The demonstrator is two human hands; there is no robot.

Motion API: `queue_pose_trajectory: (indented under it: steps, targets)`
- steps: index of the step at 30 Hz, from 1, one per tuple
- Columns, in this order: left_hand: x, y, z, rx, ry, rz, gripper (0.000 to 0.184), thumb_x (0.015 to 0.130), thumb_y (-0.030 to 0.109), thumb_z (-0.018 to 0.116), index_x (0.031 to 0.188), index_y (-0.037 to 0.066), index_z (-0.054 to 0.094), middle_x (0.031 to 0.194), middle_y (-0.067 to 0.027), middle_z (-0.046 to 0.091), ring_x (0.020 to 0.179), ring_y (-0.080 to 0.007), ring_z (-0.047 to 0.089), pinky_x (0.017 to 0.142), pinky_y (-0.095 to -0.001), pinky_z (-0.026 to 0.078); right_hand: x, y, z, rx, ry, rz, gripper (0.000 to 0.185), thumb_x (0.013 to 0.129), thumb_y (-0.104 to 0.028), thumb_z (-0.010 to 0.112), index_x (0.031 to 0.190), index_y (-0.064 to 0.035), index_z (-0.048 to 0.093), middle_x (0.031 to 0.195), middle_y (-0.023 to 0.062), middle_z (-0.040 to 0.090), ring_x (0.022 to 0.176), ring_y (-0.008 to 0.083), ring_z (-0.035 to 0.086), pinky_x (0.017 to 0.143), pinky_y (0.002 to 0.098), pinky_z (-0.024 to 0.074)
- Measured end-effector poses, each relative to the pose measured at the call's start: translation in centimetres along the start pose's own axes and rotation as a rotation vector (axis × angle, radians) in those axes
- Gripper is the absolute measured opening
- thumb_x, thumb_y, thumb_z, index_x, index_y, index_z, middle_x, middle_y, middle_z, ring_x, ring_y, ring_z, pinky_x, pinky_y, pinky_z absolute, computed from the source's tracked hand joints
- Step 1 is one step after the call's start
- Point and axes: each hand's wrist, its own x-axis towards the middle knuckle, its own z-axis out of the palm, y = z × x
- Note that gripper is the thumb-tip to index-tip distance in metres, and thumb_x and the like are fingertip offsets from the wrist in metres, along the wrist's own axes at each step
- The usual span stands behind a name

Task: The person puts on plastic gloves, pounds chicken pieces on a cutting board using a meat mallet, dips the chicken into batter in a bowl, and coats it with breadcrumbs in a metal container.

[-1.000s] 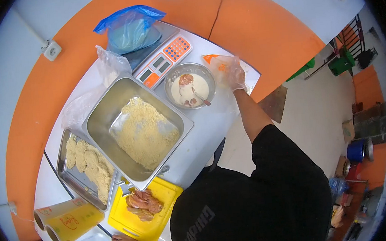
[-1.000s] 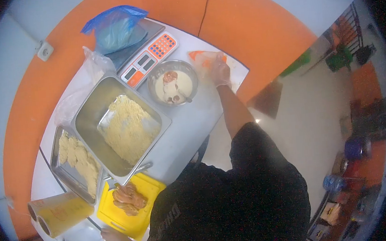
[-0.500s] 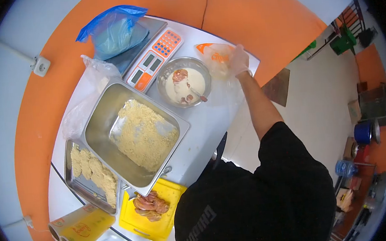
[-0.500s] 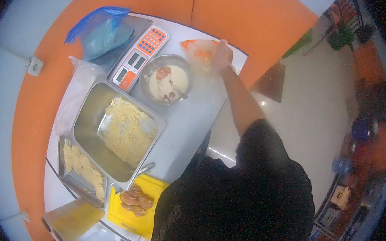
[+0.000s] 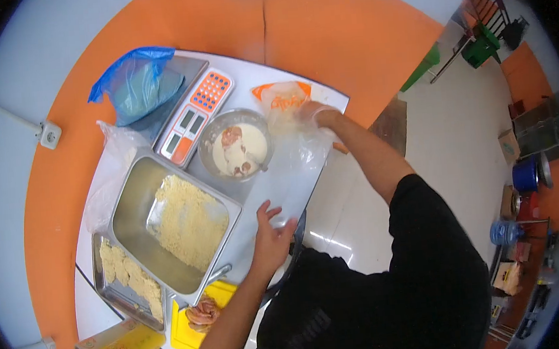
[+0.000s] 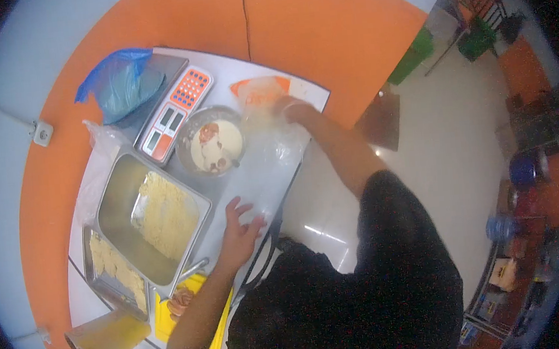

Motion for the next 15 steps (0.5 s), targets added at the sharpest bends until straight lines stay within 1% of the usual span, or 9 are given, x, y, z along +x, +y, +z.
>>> queue_pose_trajectory:
  steps: [2,4,5,8,11,14,15]
  targets:
    - [5.7,-0.4,3.1,-0.153,0.13,-0.225,0.067,0.091,0.024,0.064,0.142,0.004,0.024,0.121,-0.0175,0.052,0.078,-0.0213,0.066,0.066,-0.0322,0.053,0.8,0.6,0.5,0.088,-0.057,-0.076,0.03,0.091,-0.026,0.045,0.101,-0.0053,0.065,0.101,0.0192,0.066,0.091,0.0299,0.063,0.082,0.041,0.0489]
    - [11.5,-4.5,3.7,-0.151,0.065,-0.251,0.046,0.093,0.02,0.06,0.13,0.004,0.039,0.118,-0.014,0.053,0.082,-0.0238,0.065,0.069,-0.0337,0.053,1.2,0.3,1.3,0.133,0.038,-0.084,0.03,0.091,-0.027,0.047,0.103,-0.0059,0.064,0.102,0.0169,0.066,0.093,0.0281,0.063,0.083,0.0394,0.0486]
    - [13.2,-5.4,4.0,-0.149,0.031,-0.266,0.035,0.094,0.018,0.059,0.124,0.003,0.046,0.117,-0.0123,0.054,0.084,-0.0251,0.065,0.07,-0.0345,0.054,1.1,0.1,1.4,0.157,0.062,-0.087,0.03,0.09,-0.027,0.048,0.104,-0.0065,0.064,0.103,0.0161,0.066,0.093,0.027,0.063,0.083,0.0385,0.0485]
    - [13.6,-3.6,4.9,-0.275,0.064,-0.279,0.019,0.094,0.019,0.054,0.107,0.005,0.054,0.102,-0.0083,0.058,0.082,-0.0233,0.065,0.067,-0.0326,0.052,0.8,-1.1,1.4,0.199,0.099,-0.048,0.03,0.089,-0.028,0.052,0.108,-0.008,0.064,0.106,0.0139,0.066,0.094,0.0237,0.062,0.083,0.0358,0.0483]
    - [12.3,-2.5,6.0,-0.235,-0.098,-0.113,0.016,0.096,0.019,0.047,0.098,0.006,0.054,0.094,-0.0055,0.059,0.082,-0.021,0.065,0.066,-0.0293,0.049,0.7,-2.7,1.3,0.242,0.164,0.001,0.032,0.088,-0.029,0.055,0.111,-0.0096,0.064,0.109,0.0116,0.066,0.096,0.0204,0.062,0.083,0.0331,0.0481]
    - [11.4,-0.6,7.3,-0.207,-0.117,-0.04,0.018,0.097,0.02,0.044,0.097,0.006,0.055,0.092,-0.0054,0.058,0.082,-0.0197,0.065,0.068,-0.0276,0.048,-0.2,-5.0,0.3,0.268,0.205,0.026,0.035,0.087,-0.03,0.058,0.115,-0.0112,0.064,0.112,0.0093,0.066,0.097,0.0171,0.061,0.083,0.0304,0.0478]
    - [11.2,0.1,7.3,-0.198,-0.118,-0.045,0.019,0.098,0.022,0.044,0.097,0.006,0.055,0.092,-0.0054,0.058,0.082,-0.0195,0.065,0.068,-0.0278,0.048,-0.5,-6.0,-0.4,0.257,0.192,0.028,0.036,0.086,-0.03,0.059,0.116,-0.0117,0.064,0.112,0.0085,0.066,0.097,0.016,0.061,0.083,0.0295,0.0478]
